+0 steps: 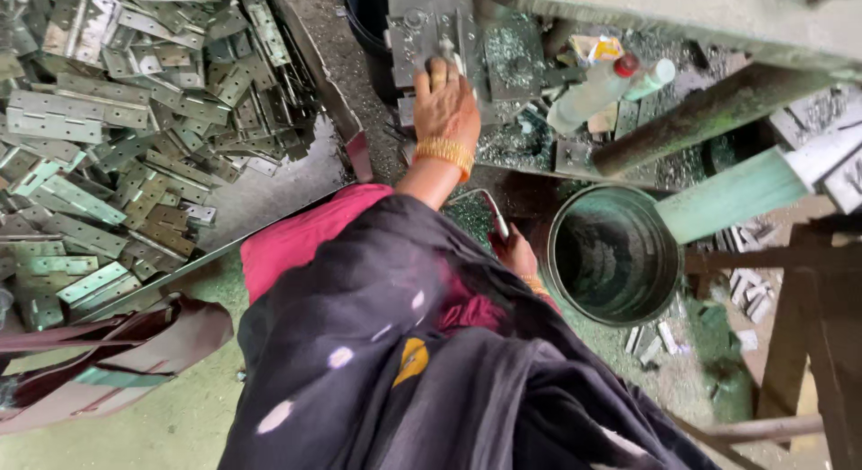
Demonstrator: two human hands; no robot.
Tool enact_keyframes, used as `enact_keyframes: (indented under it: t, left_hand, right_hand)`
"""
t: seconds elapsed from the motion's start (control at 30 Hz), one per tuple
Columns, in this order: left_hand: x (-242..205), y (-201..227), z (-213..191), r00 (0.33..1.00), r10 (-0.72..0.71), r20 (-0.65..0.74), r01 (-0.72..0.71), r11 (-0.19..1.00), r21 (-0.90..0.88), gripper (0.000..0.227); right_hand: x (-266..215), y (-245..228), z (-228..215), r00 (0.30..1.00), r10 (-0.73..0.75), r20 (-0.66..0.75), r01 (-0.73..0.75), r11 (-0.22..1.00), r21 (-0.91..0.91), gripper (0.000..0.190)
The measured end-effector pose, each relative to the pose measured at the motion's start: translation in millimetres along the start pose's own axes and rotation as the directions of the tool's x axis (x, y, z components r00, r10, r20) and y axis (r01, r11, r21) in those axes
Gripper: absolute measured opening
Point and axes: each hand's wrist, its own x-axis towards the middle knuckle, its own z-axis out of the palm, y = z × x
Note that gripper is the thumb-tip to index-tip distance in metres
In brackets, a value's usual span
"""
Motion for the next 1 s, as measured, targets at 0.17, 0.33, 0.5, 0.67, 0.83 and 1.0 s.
enact_keyframes:
  t: [0.17, 0.33, 0.5, 0.67, 0.83, 1.0]
  left_hand:
    - [3.0, -5.2, -12.4, 0.985, -0.034, 0.170, 0.039, 0.999, -0.028, 0.031]
    - [24.6, 3.1, -7.1, 0.955, -0.117, 0.274, 0.096, 0.992, 0.088, 0.033]
    - [29.2, -0.4, -26.3, 0.961, -0.084, 0.262, 0.089, 0.996, -0.006, 0.029]
    - [-9.6, -61.0, -67.8, 0.975, -0.206, -0.088, 0.152, 0.896, -0.416, 0.033]
    - [-112.6, -195.6, -22.2, 0.863, -0.432, -0.262, 0.321, 0.869, -0.375, 0.023]
    - [-190.5, -330.1, 26.8, 0.589, -0.756, 0.286, 0.707, 0.653, 0.272, 0.043]
  right_hand:
    - [-1.9, -3.7, -10.4, 0.994, 0.083, 0.072, -0.083, 0.997, 0.002, 0.038]
    - [-8.6, -9.4, -19.4, 0.998, 0.044, 0.052, -0.038, 0.993, -0.109, 0.040]
    - [-13.3, -15.6, -8.8, 1.000, -0.015, 0.006, 0.015, 0.999, 0.043, 0.046]
    - [-23.6, -11.6, -12.7, 0.991, -0.001, -0.133, -0.024, 0.983, -0.182, 0.051]
    - [-19.2, 2.5, 3.2, 0.997, 0.045, -0.067, -0.062, 0.958, -0.281, 0.051]
    - [-7.6, 0.5, 6.0, 0.995, 0.046, -0.087, -0.072, 0.942, -0.328, 0.048]
